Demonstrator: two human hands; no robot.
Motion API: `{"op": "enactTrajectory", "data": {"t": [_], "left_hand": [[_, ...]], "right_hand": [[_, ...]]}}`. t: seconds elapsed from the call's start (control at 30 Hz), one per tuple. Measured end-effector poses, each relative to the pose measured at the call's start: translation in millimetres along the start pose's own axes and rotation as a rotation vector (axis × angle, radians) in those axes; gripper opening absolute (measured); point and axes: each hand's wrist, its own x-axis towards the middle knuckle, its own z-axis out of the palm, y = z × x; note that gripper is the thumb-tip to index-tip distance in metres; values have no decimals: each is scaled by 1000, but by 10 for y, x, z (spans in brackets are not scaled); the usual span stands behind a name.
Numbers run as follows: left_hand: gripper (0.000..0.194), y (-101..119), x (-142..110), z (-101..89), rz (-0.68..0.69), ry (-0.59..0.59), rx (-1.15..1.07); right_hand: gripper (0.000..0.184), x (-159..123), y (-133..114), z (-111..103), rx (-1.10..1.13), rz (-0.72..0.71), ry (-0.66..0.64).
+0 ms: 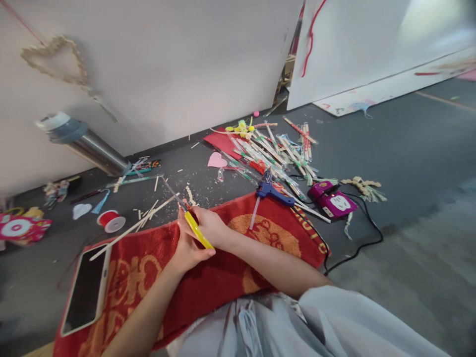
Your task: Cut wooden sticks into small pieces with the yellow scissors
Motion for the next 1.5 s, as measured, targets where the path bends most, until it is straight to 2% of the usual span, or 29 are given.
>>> {"op": "enactTrajectory", "data": {"t": [0.2, 0.33, 0.57, 0.8, 1.07, 1.3, 1.5], "left_hand": [[129, 48, 19, 4, 7, 11, -10], [127, 97, 32, 10, 47, 27, 25], [126, 81, 15, 8, -9, 23, -76], [130, 57, 6, 32, -63, 27, -101], [134, 11, 26, 55, 18, 103, -49], [137, 48, 76, 59, 99, 107, -14], [132, 71, 68, 83, 111, 114, -6]], "right_hand": [[38, 11, 18, 12, -1, -1, -14], [36, 23, 41, 21, 16, -51, -41], [32, 35, 69, 27, 83, -96, -54], [34, 37, 92, 75, 56, -41, 2], [33, 15, 68, 72, 37, -59, 27], [31, 15, 78, 72, 10, -90, 36], [36, -4, 55, 50, -56, -65, 32]]}}
